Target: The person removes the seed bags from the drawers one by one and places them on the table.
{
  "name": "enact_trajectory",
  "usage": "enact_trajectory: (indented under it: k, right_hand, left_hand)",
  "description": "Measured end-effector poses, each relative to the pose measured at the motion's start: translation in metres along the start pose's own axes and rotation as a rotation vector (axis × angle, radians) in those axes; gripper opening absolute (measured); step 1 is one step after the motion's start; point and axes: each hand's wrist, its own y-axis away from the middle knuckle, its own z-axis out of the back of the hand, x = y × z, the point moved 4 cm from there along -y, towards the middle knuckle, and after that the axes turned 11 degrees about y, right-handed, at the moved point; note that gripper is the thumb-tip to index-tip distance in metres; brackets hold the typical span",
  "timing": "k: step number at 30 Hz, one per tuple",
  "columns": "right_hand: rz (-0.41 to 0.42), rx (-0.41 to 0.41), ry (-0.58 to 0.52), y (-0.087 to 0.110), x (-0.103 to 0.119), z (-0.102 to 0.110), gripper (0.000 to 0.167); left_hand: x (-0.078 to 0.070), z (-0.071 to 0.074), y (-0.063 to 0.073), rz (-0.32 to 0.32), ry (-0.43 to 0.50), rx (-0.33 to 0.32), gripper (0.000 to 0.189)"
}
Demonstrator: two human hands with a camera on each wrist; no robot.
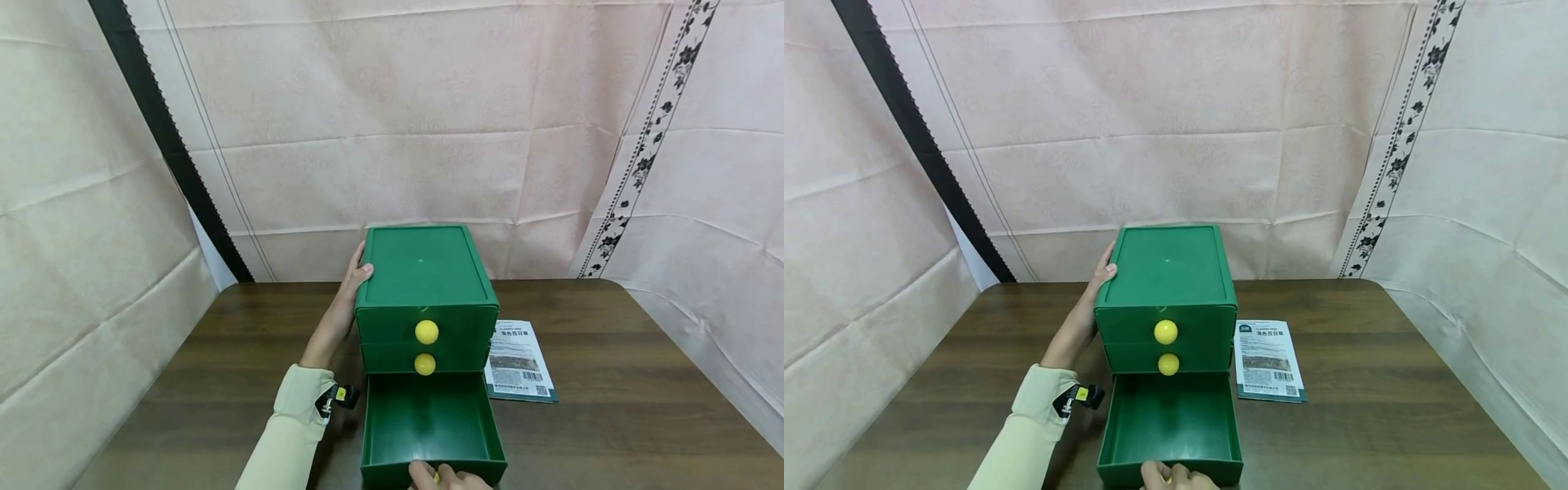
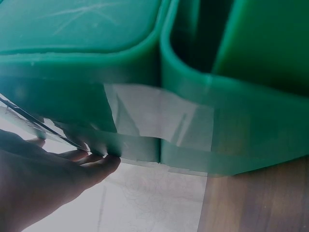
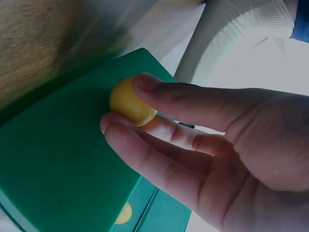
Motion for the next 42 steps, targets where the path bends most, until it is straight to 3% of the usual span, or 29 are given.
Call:
enact_trajectory:
  k: [3,6,9,12,15,19,21,27,33,42]
  right_hand:
    - [0.039,0.117,-0.128,-0.002,-0.007,0.002,0.032]
    - [0.129,0.209,-0.234,-0.005,-0.013,0.004,0.028]
    - [0.262,0.237,-0.233,-0.008,-0.018,0.005,0.026]
    - [0.341,0.246,-0.181,-0.01,-0.022,0.005,0.027]
    - [0.36,0.332,-0.171,-0.013,-0.025,0.003,0.024]
    - [0.336,0.532,-0.22,-0.017,-0.028,-0.002,0.022]
    - [0.332,0.574,-0.228,-0.018,-0.03,-0.004,0.022]
    - [0.371,0.487,-0.195,-0.018,-0.034,-0.013,0.02]
    - [0.357,0.525,-0.272,-0.01,-0.042,-0.034,0.024]
    - [0.376,0.517,-0.248,-0.015,-0.045,-0.034,0.024]
  left_hand:
    - [0.0,0.0,0.0,0.005,-0.004,-0.001,0.078]
    - [-0.001,0.0,0.0,0.004,-0.009,-0.003,0.079]
    - [-0.001,0.0,0.0,-0.001,-0.01,-0.001,0.079]
    - [0.0,0.0,0.001,-0.003,-0.011,-0.001,0.079]
    - [0.001,-0.001,0.0,-0.006,-0.005,0.009,0.08]
    - [0.001,-0.001,-0.001,-0.018,-0.003,0.02,0.082]
    - [0.001,-0.001,-0.001,-0.021,-0.006,0.017,0.082]
    - [-0.001,0.0,0.0,-0.017,-0.007,0.011,0.081]
    - [-0.001,0.0,0.0,-0.009,-0.007,0.003,0.079]
    - [0.0,0.0,-0.003,-0.006,0.002,-0.001,0.082]
